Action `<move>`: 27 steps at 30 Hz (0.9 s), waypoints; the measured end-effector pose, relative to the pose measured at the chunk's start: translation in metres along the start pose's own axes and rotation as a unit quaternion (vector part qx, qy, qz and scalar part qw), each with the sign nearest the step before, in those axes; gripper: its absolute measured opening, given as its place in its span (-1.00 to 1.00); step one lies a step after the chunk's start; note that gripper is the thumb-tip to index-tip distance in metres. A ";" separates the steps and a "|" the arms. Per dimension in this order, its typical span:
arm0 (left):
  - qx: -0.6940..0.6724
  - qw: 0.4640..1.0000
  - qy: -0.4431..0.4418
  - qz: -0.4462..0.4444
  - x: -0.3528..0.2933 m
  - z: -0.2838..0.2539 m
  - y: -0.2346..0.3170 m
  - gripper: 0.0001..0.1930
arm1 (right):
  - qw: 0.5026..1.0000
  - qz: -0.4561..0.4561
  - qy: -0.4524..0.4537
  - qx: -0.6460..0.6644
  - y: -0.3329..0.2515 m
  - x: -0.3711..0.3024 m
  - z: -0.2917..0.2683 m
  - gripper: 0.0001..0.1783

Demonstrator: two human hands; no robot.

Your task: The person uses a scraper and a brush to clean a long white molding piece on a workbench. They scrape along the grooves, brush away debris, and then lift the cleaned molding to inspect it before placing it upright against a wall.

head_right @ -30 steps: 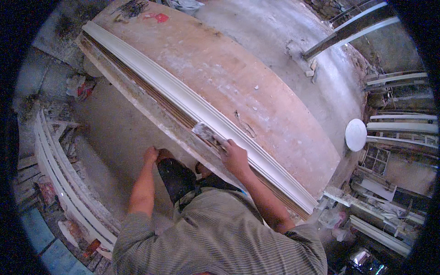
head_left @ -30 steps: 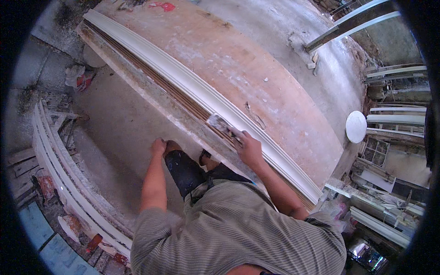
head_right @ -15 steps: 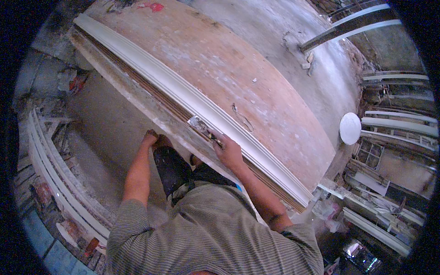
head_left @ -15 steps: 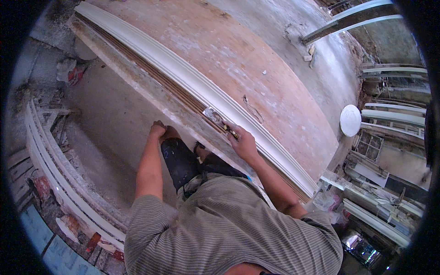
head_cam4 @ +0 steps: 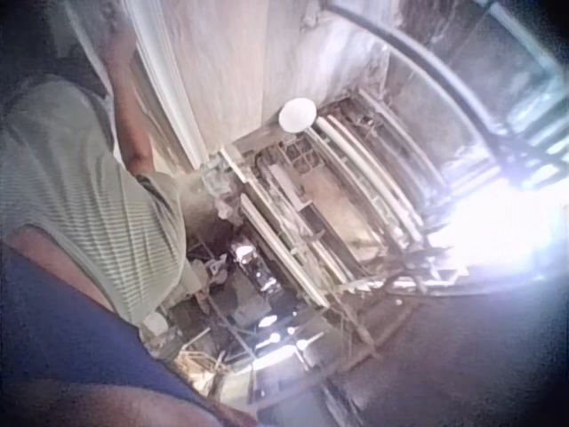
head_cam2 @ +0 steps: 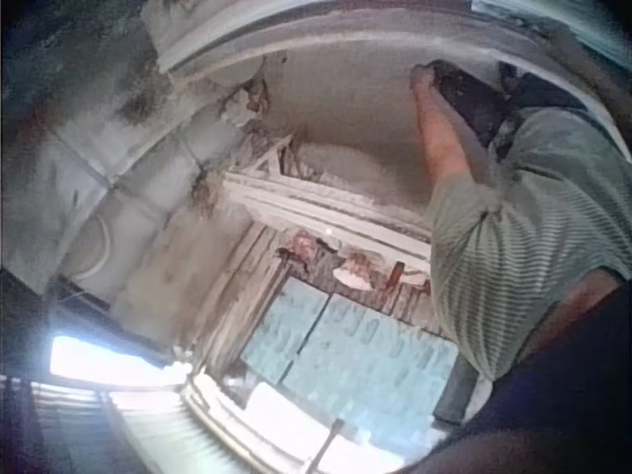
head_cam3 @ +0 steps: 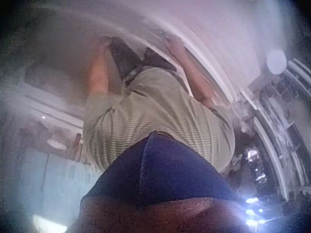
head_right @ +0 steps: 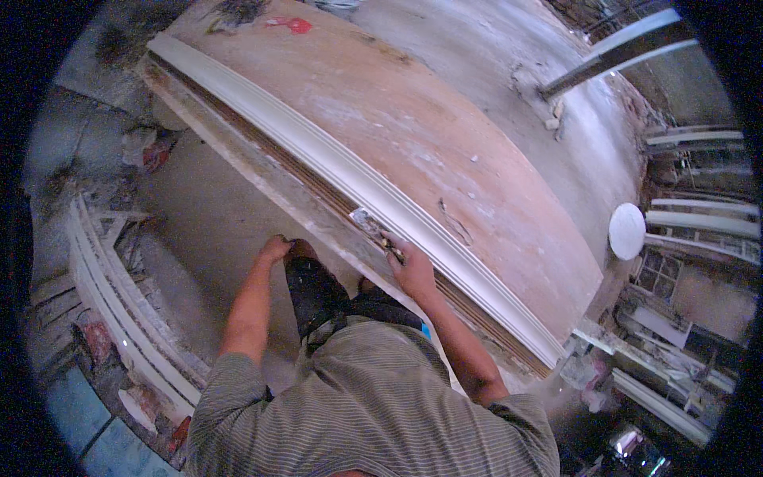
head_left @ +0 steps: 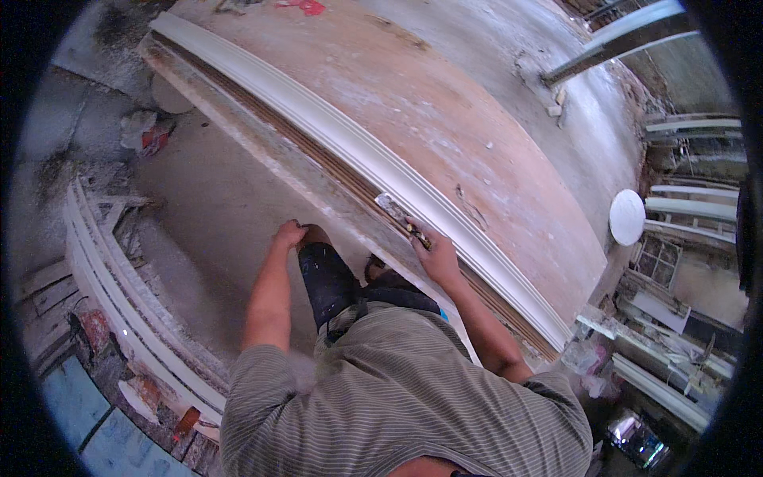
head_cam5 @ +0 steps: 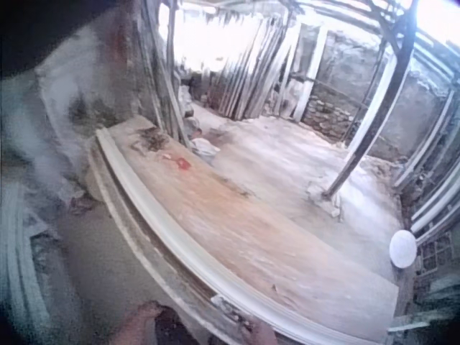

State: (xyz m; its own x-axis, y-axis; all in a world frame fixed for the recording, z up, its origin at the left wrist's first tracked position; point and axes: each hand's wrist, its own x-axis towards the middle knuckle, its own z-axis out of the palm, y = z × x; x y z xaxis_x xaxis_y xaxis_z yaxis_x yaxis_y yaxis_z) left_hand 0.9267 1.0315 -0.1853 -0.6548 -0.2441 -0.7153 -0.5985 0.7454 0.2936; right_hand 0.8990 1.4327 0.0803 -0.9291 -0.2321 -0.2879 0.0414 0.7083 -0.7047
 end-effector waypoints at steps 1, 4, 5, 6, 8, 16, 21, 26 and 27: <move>-0.038 0.999 0.016 -0.027 -0.005 -0.011 -0.010 -0.69 | 1.000 -0.004 -0.001 0.008 -0.009 0.007 0.005 -0.51; -0.172 0.979 0.090 -0.061 -0.019 -0.034 -0.042 -0.76 | 1.000 -0.016 -0.001 0.017 -0.037 0.031 0.025 -0.52; -0.215 0.966 0.137 -0.048 -0.023 -0.029 -0.063 -0.76 | 0.999 -0.031 -0.003 0.012 -0.043 0.043 0.036 -0.51; -0.255 0.949 0.183 -0.031 -0.025 -0.026 -0.081 -0.75 | 0.999 -0.044 -0.001 0.007 -0.044 0.057 0.050 -0.51; -0.251 0.956 0.146 -0.033 -0.042 -0.067 -0.049 -0.69 | 0.998 -0.046 0.029 0.016 -0.050 0.083 0.072 -0.51; -0.509 0.840 0.062 0.176 0.015 -0.195 -0.030 -0.73 | 0.996 0.013 -0.042 0.079 -0.136 0.225 0.135 -0.59; -0.361 0.879 0.057 0.307 0.040 -0.313 -0.011 -0.71 | 0.998 -0.036 0.005 0.056 -0.234 0.316 0.174 -0.65; -0.271 0.879 0.194 0.342 0.124 -0.432 -0.014 -0.70 | 0.996 -0.082 0.035 0.005 -0.317 0.399 0.220 -0.63; -0.221 0.882 0.240 0.341 0.151 -0.461 -0.018 -0.65 | 0.995 -0.087 0.043 -0.006 -0.326 0.414 0.232 -0.64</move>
State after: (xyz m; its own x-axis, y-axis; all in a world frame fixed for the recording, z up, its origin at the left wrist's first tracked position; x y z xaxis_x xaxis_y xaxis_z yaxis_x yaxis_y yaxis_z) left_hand 0.6257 0.6952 -0.0063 -0.9884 -0.1459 0.0416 -0.0429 0.5320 0.8457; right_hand 0.5860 0.9515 0.0408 -0.9495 -0.2956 -0.1052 -0.1278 0.6704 -0.7309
